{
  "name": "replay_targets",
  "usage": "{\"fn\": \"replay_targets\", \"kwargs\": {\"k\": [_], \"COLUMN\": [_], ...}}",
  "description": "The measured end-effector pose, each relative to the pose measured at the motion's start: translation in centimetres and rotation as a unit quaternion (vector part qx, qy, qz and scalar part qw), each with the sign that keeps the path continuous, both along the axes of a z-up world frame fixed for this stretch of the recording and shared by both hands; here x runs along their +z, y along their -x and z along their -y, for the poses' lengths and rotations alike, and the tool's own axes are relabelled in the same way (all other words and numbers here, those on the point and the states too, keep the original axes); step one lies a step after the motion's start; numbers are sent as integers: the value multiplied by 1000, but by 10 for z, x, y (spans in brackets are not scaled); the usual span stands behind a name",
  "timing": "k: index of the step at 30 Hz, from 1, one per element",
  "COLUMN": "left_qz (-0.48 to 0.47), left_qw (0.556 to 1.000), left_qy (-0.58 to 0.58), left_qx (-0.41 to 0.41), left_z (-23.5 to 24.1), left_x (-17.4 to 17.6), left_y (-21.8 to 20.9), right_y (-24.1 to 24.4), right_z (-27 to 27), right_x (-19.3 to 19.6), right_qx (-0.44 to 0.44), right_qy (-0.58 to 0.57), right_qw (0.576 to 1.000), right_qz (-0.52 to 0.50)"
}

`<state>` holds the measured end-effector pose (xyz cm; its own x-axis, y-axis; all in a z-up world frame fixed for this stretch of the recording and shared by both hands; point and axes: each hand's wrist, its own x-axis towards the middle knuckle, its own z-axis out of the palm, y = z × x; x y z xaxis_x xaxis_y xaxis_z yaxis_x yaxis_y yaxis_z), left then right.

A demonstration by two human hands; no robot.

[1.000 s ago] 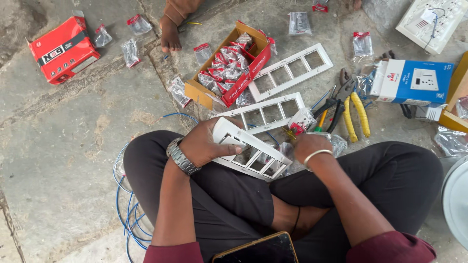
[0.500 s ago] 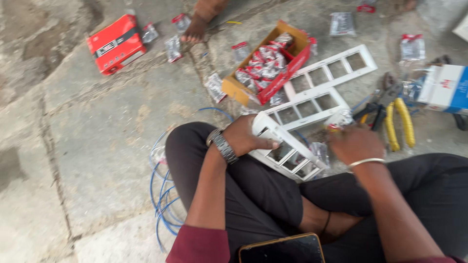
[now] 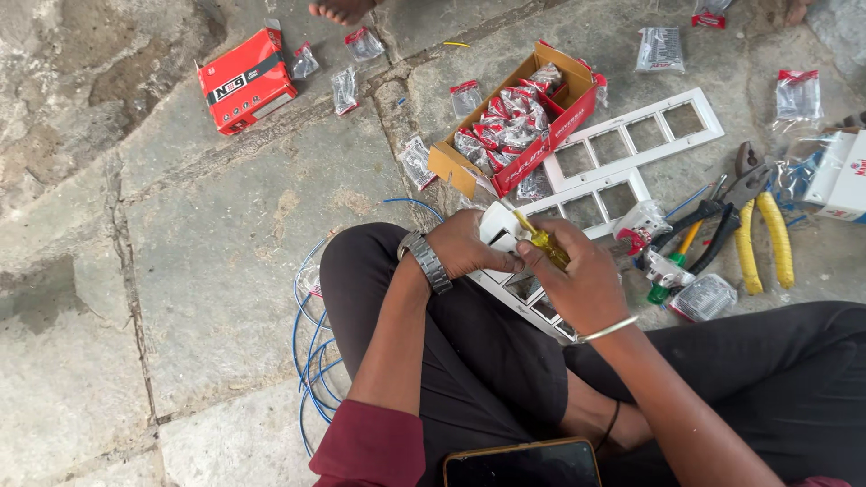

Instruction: The person sits on the floor and assembles a multi-gang electrical socket panel. They use a screwdriver to secure individual socket modules into the panel frame, then use pliers to cut and insert jumper wires between the terminals.

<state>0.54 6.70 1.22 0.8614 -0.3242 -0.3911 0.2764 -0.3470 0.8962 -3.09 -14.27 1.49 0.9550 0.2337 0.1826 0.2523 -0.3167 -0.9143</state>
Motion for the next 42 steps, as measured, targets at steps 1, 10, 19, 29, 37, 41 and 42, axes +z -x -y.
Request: {"fn": "replay_targets", "kwargs": {"k": [1, 10, 19, 29, 37, 41, 42], "left_qz": [4, 57, 101, 178, 164, 162, 164], "left_qw": [1000, 997, 989, 977, 977, 978, 978], "left_qy": [22, -8, -99, -97, -121, -117, -115], "left_qx": [-5, -54, -48, -63, -57, -56, -55], "left_z": [0, 13, 27, 22, 23, 21, 21], "left_x": [-1, -5, 4, -1, -4, -4, -4], "left_y": [1, 10, 17, 23, 23, 23, 23], "right_y": [3, 9, 7, 31, 32, 33, 34], "right_z": [0, 15, 47, 68, 66, 64, 64], "right_x": [5, 9, 11, 58, 67, 65, 64], "right_qx": [-22, 28, 63, -10, -22, -23, -25], "right_qy": [59, 45, 111, 128, 116, 111, 108], "right_qw": [998, 993, 965, 980, 985, 985, 984], "right_qz": [11, -102, -228, -149, -129, -133, -137]}}
